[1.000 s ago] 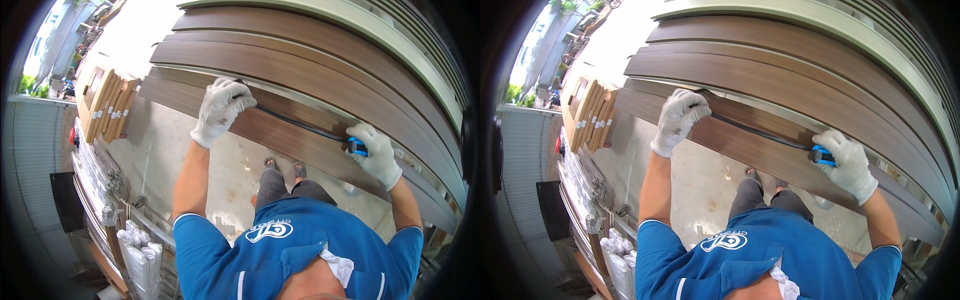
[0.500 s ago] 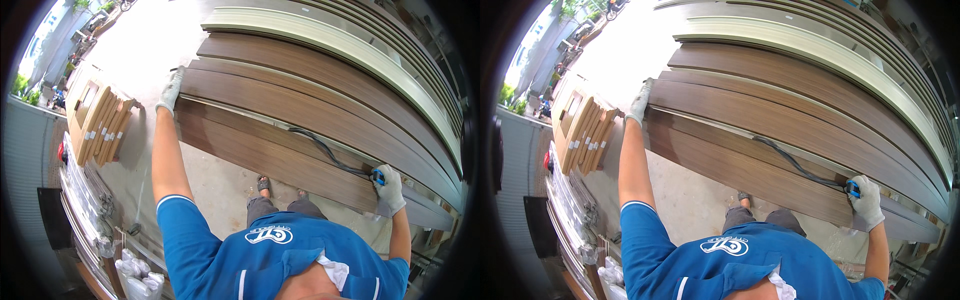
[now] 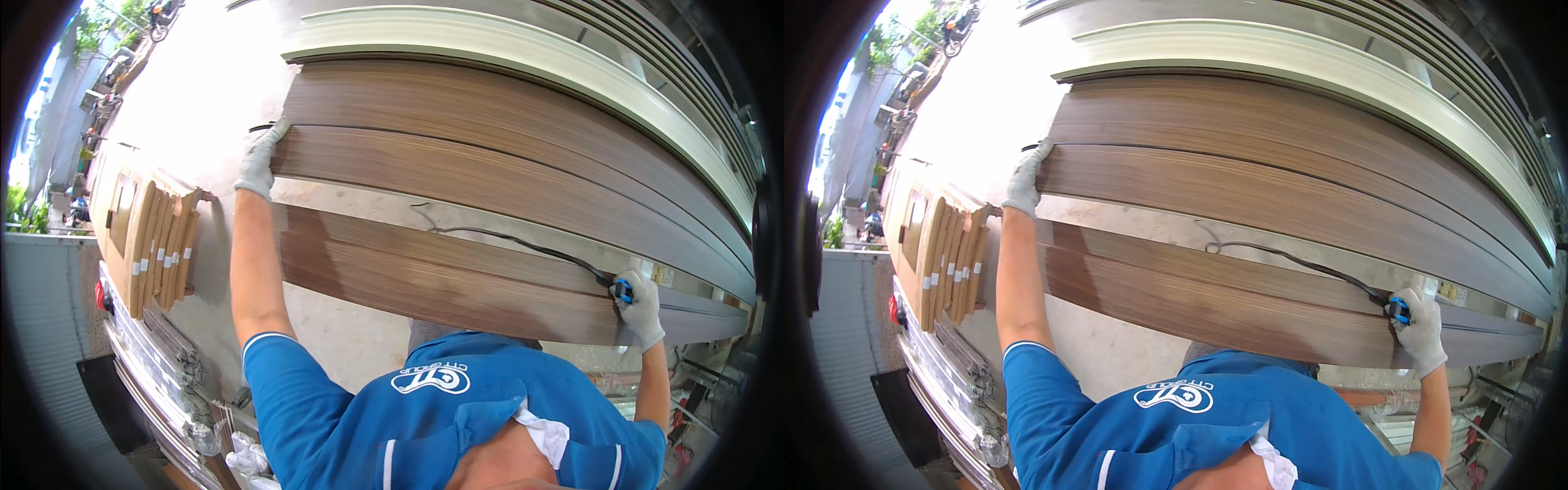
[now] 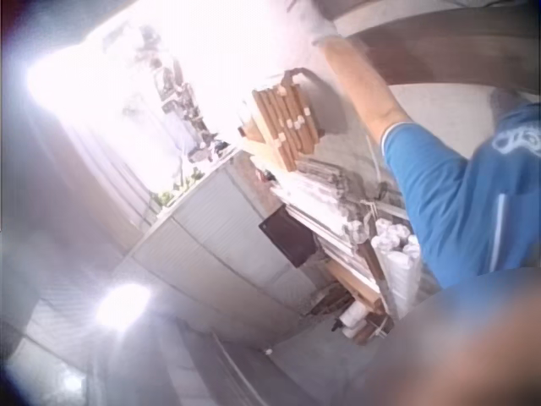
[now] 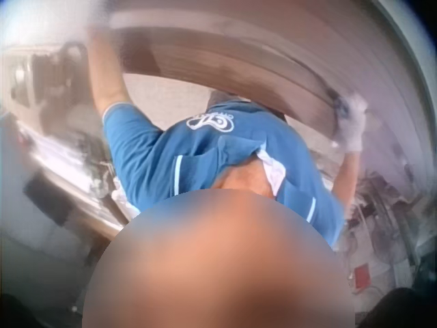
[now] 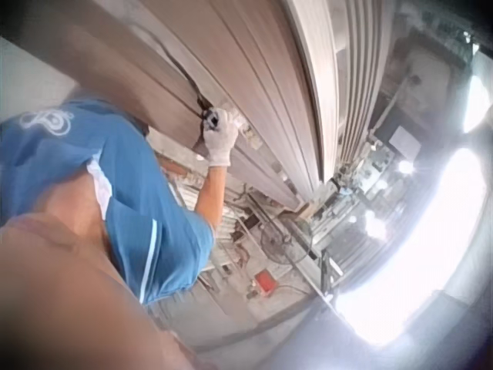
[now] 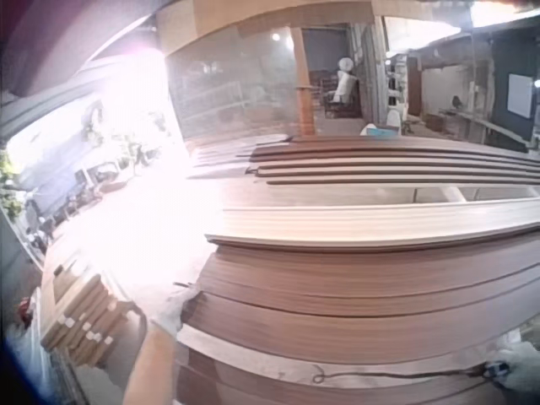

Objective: The person applies a black sealant strip along the edge of wooden planks using a blue utility knife to guide and smooth the material. They work on multiple planks, ensuring the sealant is evenly applied and aligned with the plank edges.

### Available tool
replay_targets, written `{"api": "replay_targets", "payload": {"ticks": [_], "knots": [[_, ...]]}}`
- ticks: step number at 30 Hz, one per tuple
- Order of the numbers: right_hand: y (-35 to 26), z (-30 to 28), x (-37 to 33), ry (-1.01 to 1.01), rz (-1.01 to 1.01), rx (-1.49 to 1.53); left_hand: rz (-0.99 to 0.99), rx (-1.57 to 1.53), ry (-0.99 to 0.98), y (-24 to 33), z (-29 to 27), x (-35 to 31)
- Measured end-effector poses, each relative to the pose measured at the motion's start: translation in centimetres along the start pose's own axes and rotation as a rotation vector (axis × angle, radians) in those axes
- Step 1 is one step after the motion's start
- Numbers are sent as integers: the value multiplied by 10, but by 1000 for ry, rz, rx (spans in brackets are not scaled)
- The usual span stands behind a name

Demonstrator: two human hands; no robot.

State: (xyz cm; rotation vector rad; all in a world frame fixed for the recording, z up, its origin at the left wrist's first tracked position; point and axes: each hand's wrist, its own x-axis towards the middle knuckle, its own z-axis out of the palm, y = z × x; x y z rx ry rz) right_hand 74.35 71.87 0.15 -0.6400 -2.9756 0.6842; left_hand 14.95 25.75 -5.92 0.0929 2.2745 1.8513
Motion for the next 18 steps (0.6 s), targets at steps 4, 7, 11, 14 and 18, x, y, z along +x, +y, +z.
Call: {"api": "replay_targets", "payload": {"ticks": [4,7,11,14,18], "knots": [[1,-4,1,10,-55,-162,120,745,54,29,15,-15],[5,-6,1,-45,-47,-147,655,1083,341,65,56,-77],[12,-11,5,-47,-31,-73,456,283,-664,80,161,-222],[18,-18,5,-72,-37,-20,772,344,-1017,81,261,-284],[25,-20,4,-58,-147,16,749,327,-1166,78,364,-335]]}}
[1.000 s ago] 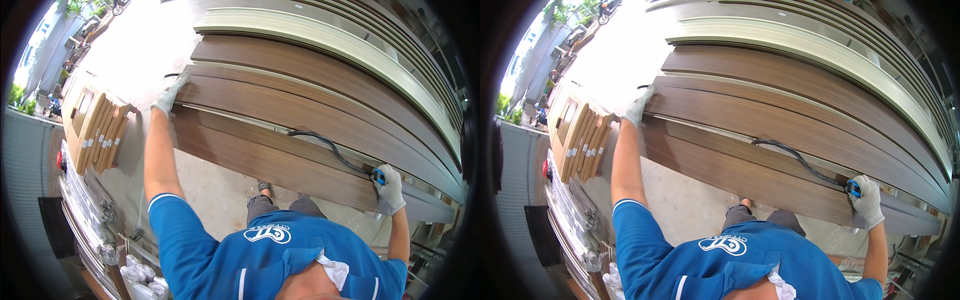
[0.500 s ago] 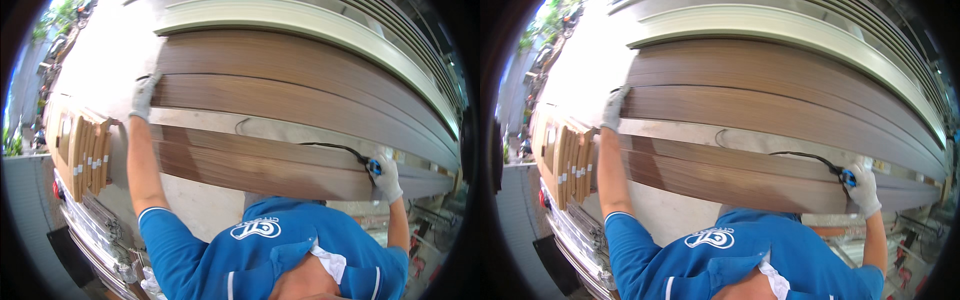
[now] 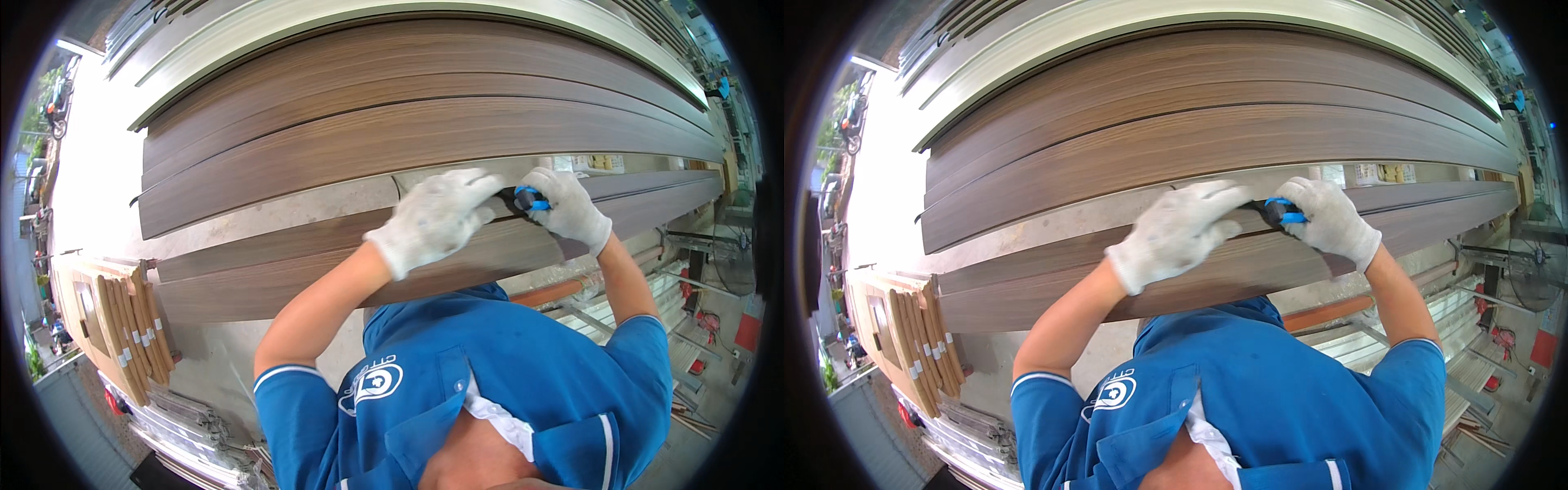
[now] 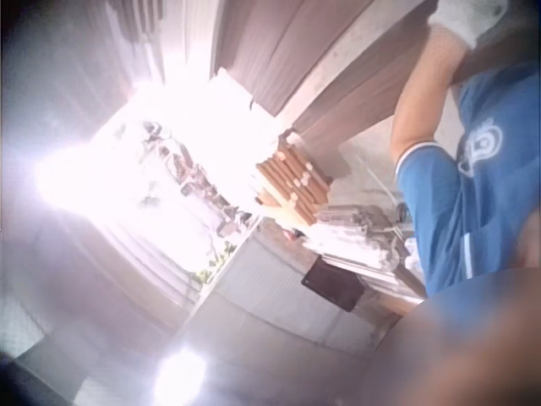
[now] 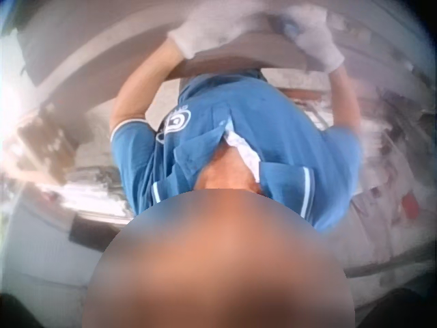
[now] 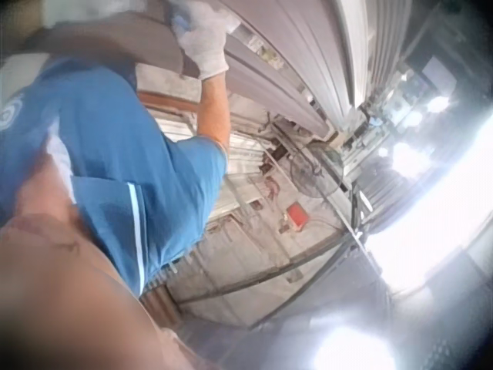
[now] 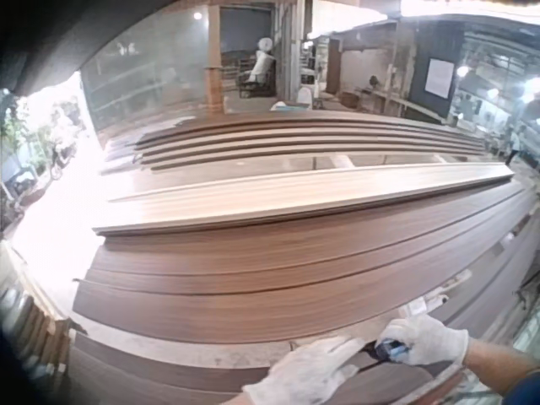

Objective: The person applies a black sealant strip along the edge of wooden planks using a blue utility knife to guide and smooth the material. They work on multiple planks, ensuring the sealant is evenly applied and aligned with the plank edges.

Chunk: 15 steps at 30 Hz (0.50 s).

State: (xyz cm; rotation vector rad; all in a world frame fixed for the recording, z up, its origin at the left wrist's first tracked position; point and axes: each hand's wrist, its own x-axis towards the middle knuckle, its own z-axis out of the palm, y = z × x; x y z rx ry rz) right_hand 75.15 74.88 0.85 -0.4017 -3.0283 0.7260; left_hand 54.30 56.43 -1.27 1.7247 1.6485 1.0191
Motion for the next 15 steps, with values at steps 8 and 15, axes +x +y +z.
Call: {"api": "replay_targets", "payload": {"ticks": [8,15], "knots": [[15,12,-11,105,-216,-110,-112,152,-163,-26,26,30],[16,14,-11,114,-225,-116,-32,340,-57,-3,-25,-12]]}}
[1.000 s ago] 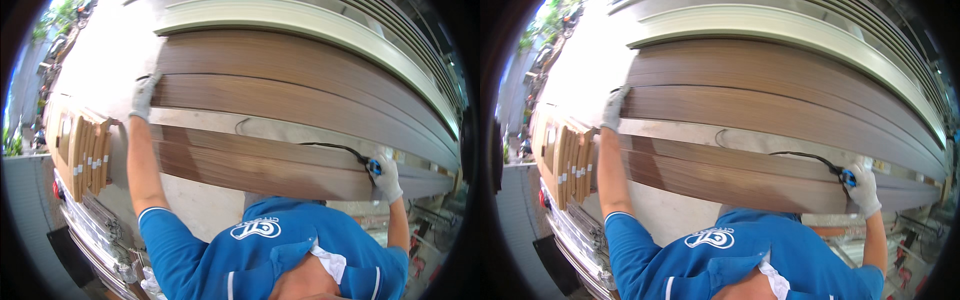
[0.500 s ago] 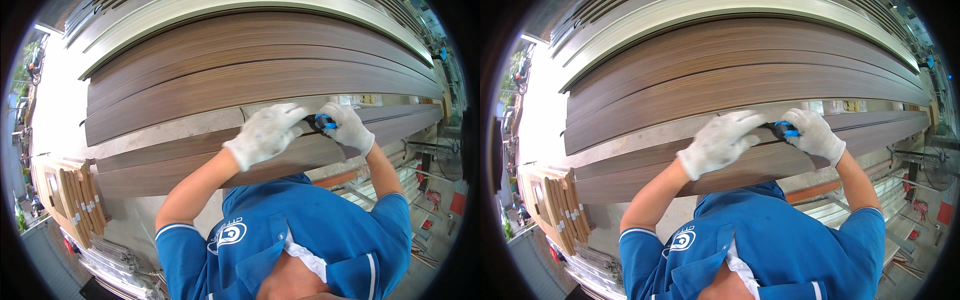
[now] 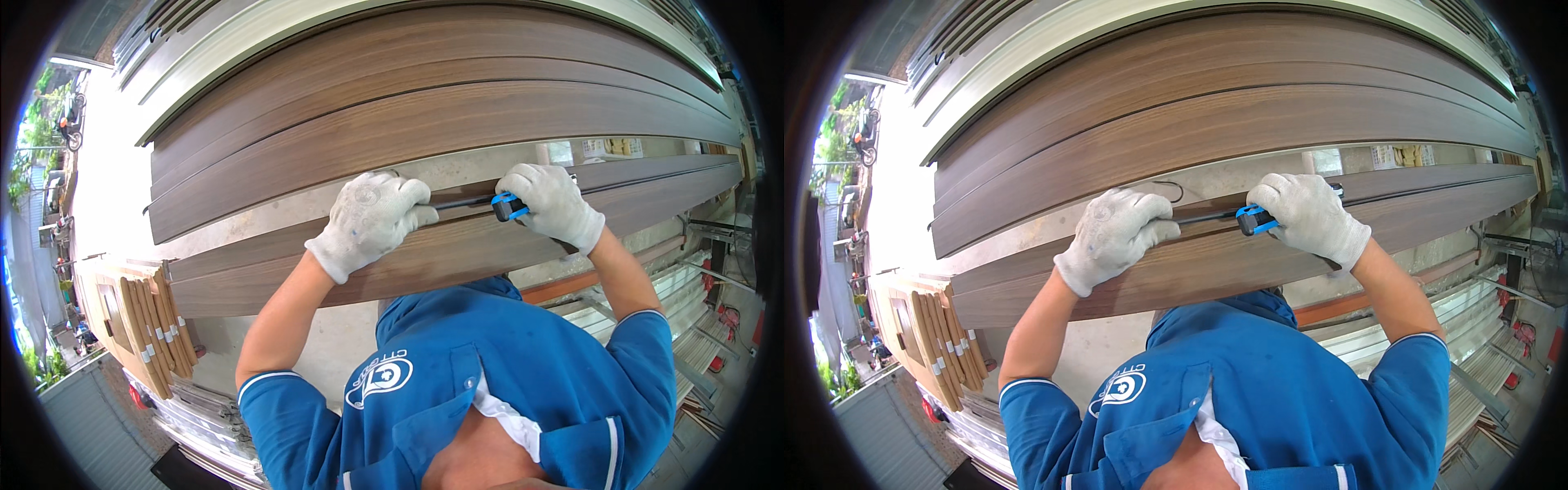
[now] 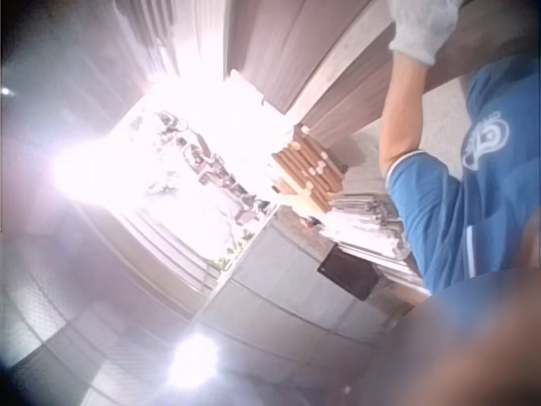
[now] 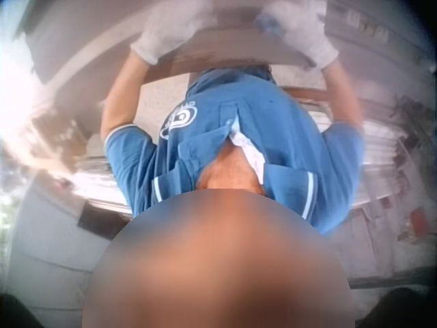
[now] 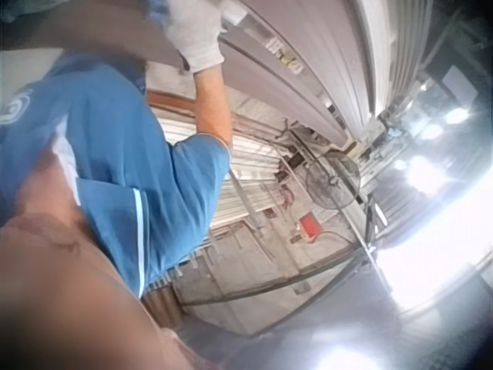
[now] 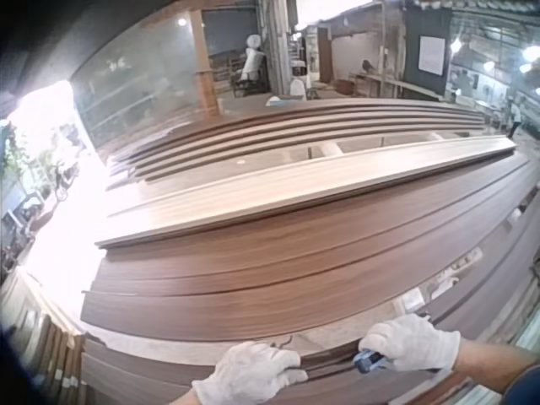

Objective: The person applies a black sealant strip along the edge of wooden planks using a blue utility knife to guide and smooth the material. They work on multiple planks, ensuring the sealant is evenly applied and aligned with the plank edges.

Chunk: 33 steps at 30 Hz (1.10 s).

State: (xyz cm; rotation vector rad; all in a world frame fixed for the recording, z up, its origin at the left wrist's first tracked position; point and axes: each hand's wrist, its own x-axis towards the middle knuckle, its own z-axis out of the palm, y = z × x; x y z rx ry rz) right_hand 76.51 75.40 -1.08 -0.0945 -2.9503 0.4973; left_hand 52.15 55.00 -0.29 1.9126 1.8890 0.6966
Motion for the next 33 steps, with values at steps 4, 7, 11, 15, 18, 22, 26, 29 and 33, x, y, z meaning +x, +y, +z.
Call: {"api": "replay_targets", "payload": {"ticks": [4,7,11,15,18,22,26,29,33], "knots": [[-3,-4,-3,-52,29,-30,-145,-228,-84,-20,-40,-35],[-6,-4,-3,-53,76,-39,-540,-239,-164,-62,-102,-106],[-19,1,1,-11,119,-62,-933,-244,69,-120,-175,-238],[-24,6,11,-31,164,-46,-925,-369,232,-154,-207,-327],[-29,6,11,-65,230,-70,-840,-326,77,-184,-221,-348],[-37,8,10,-34,255,-75,-1010,-331,130,-205,-230,-349],[-45,11,10,-15,315,-98,-929,-417,113,-185,-245,-336],[-47,13,11,0,364,-139,-769,-291,135,-145,-277,-351],[-47,16,9,-1,390,-163,-717,-164,225,-156,-294,-394]]}}
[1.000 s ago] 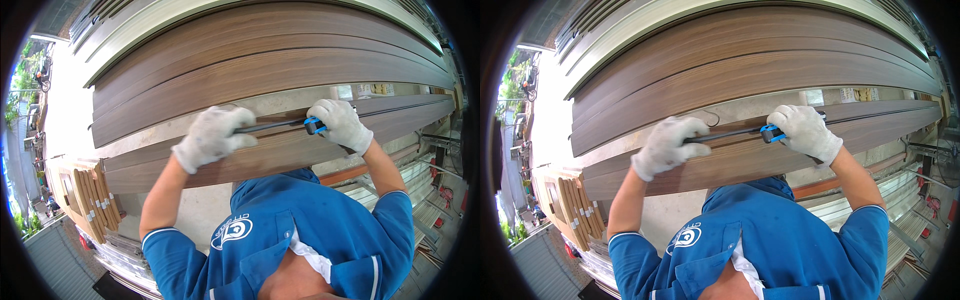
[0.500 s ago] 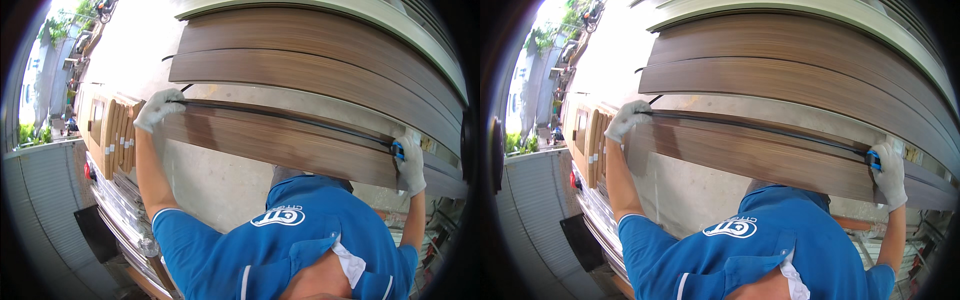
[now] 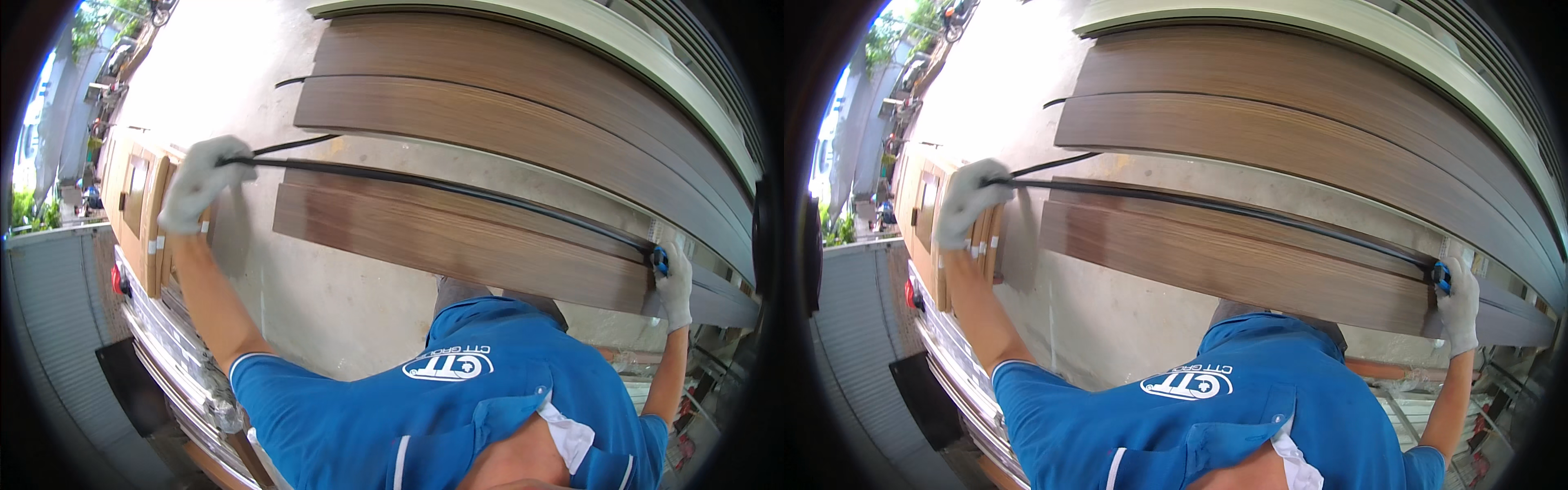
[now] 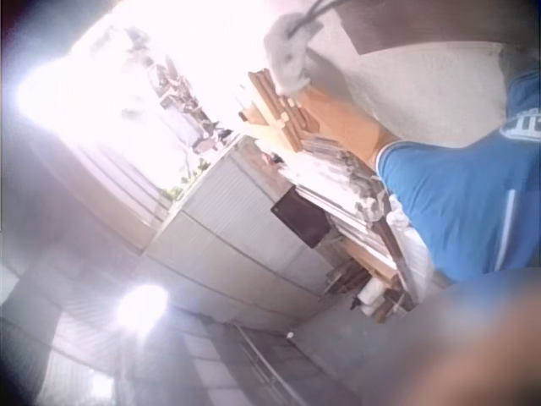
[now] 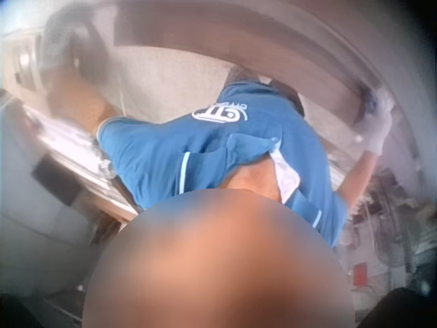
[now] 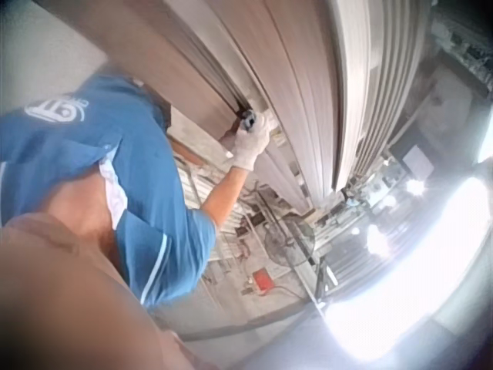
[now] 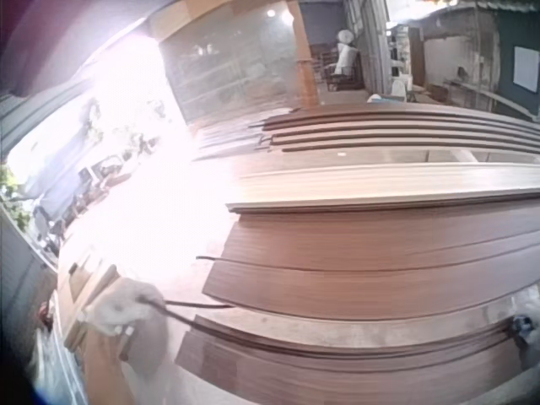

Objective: The person applies a black sealant strip along the edge of wooden planks using a blue utility knife to guide and smooth the material. They work on multiple planks, ensuring the sealant is evenly applied and aligned with the plank edges.

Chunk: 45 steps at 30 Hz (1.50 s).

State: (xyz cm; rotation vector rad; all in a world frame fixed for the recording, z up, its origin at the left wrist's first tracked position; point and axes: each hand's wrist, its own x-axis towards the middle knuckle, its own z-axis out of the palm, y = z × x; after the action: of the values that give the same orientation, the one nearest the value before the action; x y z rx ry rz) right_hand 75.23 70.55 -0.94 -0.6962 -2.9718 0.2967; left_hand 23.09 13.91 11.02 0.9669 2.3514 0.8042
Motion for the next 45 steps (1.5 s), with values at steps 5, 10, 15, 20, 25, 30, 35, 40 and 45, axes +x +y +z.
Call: {"api": "replay_targets", "payload": {"ticks": [5,10,15,20,25,30,35,40,45], "knots": [[4,2,-2,2,-4,-16,-231,-336,53,-107,52,10],[7,1,-2,-22,12,-19,-166,-447,166,-143,86,-8],[7,-1,0,-39,40,-8,-169,-372,397,-139,112,-18],[-5,-7,6,-47,37,65,-338,-490,580,-156,140,-21],[-18,-27,11,-219,83,291,-551,-519,734,-186,140,-13],[-5,-40,13,-255,116,271,-480,-496,602,-199,128,-12],[22,-53,15,-210,154,202,-538,-416,534,-221,119,-17],[53,-43,10,-216,62,131,-474,44,567,-191,110,-7],[73,-33,6,-243,-24,158,-344,641,837,6,162,19]]}}
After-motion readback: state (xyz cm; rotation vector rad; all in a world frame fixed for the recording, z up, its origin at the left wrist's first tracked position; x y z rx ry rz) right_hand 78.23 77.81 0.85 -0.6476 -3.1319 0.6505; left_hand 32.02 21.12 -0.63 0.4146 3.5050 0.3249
